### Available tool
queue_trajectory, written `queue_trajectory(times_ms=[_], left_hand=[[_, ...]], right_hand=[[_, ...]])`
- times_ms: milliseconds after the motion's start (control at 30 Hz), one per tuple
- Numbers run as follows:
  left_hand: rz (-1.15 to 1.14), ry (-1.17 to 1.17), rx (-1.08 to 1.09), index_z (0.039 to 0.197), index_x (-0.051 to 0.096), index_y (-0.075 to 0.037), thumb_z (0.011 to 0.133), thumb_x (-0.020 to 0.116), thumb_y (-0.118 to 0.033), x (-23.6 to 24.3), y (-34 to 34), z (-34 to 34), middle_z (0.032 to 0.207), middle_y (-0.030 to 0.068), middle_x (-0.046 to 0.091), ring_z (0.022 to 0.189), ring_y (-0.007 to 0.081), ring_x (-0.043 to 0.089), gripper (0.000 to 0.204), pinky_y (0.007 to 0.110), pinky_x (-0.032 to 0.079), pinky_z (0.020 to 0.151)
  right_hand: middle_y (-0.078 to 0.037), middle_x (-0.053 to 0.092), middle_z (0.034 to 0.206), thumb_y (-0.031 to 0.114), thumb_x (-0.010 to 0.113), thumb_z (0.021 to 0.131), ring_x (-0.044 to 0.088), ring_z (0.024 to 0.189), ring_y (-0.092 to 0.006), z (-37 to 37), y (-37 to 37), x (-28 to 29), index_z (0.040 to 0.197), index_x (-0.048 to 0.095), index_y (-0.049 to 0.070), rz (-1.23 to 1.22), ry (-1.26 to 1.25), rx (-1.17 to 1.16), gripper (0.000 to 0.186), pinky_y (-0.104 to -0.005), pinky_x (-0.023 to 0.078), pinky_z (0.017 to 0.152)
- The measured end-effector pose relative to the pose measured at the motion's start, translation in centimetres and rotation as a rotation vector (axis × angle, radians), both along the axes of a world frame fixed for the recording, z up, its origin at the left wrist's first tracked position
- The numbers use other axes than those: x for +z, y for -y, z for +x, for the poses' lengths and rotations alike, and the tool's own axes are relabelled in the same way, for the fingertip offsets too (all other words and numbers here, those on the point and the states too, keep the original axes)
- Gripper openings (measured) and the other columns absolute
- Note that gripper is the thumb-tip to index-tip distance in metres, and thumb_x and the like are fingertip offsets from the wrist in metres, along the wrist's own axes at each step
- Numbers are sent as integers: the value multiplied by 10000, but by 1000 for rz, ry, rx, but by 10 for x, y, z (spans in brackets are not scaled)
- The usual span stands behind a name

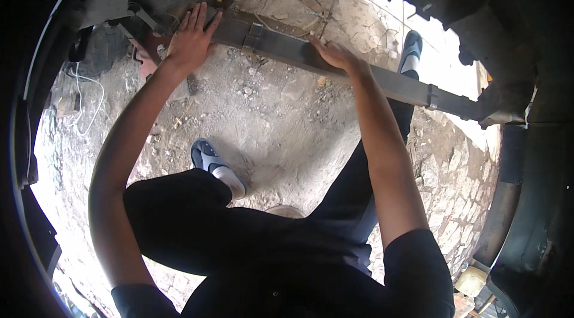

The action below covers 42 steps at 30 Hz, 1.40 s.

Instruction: The person crouches under a vehicle and repeatedly aligns and presses a metal leaf spring into place against the chassis. They use both hands to hold and adjust the spring, ensuring it fits into the mounting points.

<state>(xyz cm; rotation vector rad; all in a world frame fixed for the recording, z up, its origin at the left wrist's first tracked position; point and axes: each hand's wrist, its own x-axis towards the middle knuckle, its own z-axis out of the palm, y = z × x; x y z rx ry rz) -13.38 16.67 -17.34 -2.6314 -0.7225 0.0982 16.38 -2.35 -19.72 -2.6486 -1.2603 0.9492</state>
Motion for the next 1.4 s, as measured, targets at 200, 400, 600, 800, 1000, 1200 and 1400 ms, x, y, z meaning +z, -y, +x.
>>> queue_trajectory(times_ms=[200, 400, 600, 800, 1000, 1200, 1400], left_hand=[[93, 49, -94, 1508, 295, -106, 923, 576, -378, -6, -3, -6, 1526, 248, 284, 1434, 351, 266, 704, 451, 225, 1176], [151, -17, -45, 1522, 256, -119, 915, 582, -416, -5, -1, -5, 1523, 237, 299, 1422, 339, 297, 751, 434, 228, 1178], [210, -43, -58, 1499, 310, -73, 1000, 407, -373, -4, 3, -4, 1508, 251, 325, 1420, 346, 302, 591, 449, 173, 1191], [189, -42, -32, 1496, 309, -62, 1015, 353, -401, -9, 11, -4, 1513, 248, 317, 1430, 345, 282, 591, 447, 150, 1197], [123, -55, 17, 1500, 296, -57, 975, 367, -558, 13, 5, -7, 1522, 242, 303, 1437, 318, 273, 729, 427, 132, 1204], [65, -46, -12, 1503, 278, -46, 949, 374, -613, 16, 8, -2, 1517, 252, 304, 1435, 324, 273, 799, 425, 119, 1209], [124, -36, -72, 1513, 267, -72, 927, 423, -617, 6, 10, -6, 1505, 283, 304, 1423, 359, 290, 815, 430, 157, 1200]], right_hand=[[-291, 619, 1165, 765, 227, 901, 574, 1155, -398, 9, -3, -16, 1066, 675, -50, 81, 124, -16, 944, -487, 418, 981], [-278, 620, 1178, 751, 225, 911, 561, 1178, -390, 3, -7, -6, 1092, 667, -45, 10, 110, -37, 929, -477, 400, 1009], [-298, 616, 1170, 763, 226, 901, 569, 1167, -394, 4, -3, -25, 1080, 669, -64, 175, 207, -69, 955, -475, 406, 1000], [-265, 649, 1063, 782, 200, 893, 595, 1095, -402, 14, -1, -25, 923, 685, -12, 124, 84, -20, 931, -491, 405, 986], [-258, 607, 1221, 748, 173, 916, 555, 1188, -393, 3, -6, -14, 1154, 649, -1, 70, 84, -13, 918, -507, 385, 1032], [-257, 639, 1144, 738, 226, 921, 618, 1064, -400, 4, -4, -14, 1076, 668, -36, 79, 122, -20, 905, -494, 442, 939], [-261, 643, 1131, 734, 269, 917, 592, 1115, -390, 0, 3, -17, 1014, 693, -41, 182, 100, -85, 889, -480, 444, 966]])
